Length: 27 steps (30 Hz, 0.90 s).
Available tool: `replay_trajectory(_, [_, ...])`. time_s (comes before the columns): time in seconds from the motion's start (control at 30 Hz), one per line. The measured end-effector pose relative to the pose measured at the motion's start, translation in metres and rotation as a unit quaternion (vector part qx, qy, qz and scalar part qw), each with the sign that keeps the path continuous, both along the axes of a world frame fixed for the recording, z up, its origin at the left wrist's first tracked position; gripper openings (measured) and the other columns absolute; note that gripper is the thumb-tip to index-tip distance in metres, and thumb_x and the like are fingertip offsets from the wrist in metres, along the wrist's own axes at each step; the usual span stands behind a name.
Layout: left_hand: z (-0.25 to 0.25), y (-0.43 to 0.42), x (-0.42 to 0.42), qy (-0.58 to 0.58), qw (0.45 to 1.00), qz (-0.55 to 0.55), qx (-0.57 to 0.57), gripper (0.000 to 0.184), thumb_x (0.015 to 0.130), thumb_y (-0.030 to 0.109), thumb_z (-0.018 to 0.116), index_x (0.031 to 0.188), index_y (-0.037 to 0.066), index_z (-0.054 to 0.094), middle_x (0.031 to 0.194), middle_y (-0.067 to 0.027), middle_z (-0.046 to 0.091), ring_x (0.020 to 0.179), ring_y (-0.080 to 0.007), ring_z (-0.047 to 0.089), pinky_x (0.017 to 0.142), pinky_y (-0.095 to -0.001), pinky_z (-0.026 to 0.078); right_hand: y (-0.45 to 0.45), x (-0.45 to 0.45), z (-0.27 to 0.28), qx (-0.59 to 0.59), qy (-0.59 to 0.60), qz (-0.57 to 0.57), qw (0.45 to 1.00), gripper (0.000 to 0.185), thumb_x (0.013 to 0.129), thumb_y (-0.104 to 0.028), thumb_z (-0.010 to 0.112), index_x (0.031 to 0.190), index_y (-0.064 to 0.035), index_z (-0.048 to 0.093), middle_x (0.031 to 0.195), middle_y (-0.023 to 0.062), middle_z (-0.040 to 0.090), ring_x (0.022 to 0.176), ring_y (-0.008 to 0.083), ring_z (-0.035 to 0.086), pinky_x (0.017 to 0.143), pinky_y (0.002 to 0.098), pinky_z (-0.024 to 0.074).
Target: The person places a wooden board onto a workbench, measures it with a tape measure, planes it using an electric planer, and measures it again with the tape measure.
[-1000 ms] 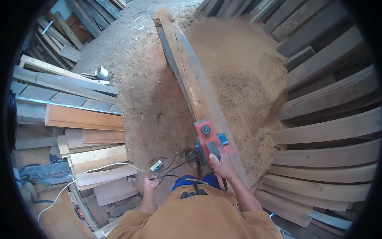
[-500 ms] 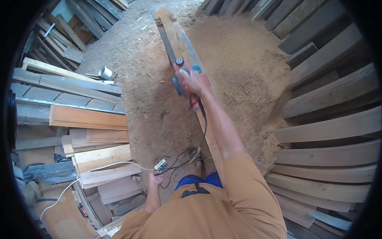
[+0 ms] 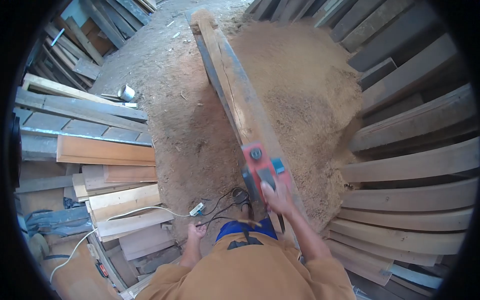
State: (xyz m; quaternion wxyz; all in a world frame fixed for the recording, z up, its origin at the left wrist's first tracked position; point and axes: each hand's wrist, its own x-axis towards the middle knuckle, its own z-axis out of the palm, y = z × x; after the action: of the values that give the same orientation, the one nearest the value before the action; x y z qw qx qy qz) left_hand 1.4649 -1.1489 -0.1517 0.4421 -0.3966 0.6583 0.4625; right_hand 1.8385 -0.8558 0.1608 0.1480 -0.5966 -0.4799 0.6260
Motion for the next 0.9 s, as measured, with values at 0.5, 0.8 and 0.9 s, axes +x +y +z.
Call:
replay_trajectory(0.5, [0.031,0.054,0.020,0.023,0.996,-0.064,0.061,0.039,0.100,0.046,0.053,0.099,0.007,0.060,0.097,-0.0088,0.061,0.094,-0.0273,0.059,0.082,-0.0399,0.049,0.201,-0.118,-0.006,0.194,0.005,0.018,0.981,0.048,0.102,-0.043,0.053,0.076,-0.0046,0.064,0.060,0.0039,0.060,0.055,0.0128,0.058,0.053,0.0320,0.0469])
replay_trajectory(0.8, [0.019,0.003,0.002,-0.003,0.995,0.008,0.101,0.043,0.101,0.047,0.051,0.103,0.005,0.060,0.110,-0.0123,0.060,0.103,-0.0288,0.058,0.086,-0.0429,0.050,0.288,-0.151,-0.029,0.136,0.141,-0.014,0.981,0.034,0.103,-0.042,0.055,0.096,-0.0097,0.063,0.071,-0.0018,0.059,0.056,0.0100,0.057,0.051,0.0267,0.0479])
replay_trajectory(0.9, [0.017,-0.010,0.001,-0.002,0.998,0.015,0.061,0.047,0.102,0.047,0.047,0.109,0.002,0.061,0.118,-0.0142,0.060,0.108,-0.0305,0.057,0.089,-0.0448,0.051,0.237,-0.131,-0.026,0.120,0.126,-0.029,0.984,0.034,0.104,-0.041,0.055,0.091,-0.0103,0.061,0.070,-0.0018,0.058,0.055,0.0096,0.055,0.050,0.0274,0.0472])
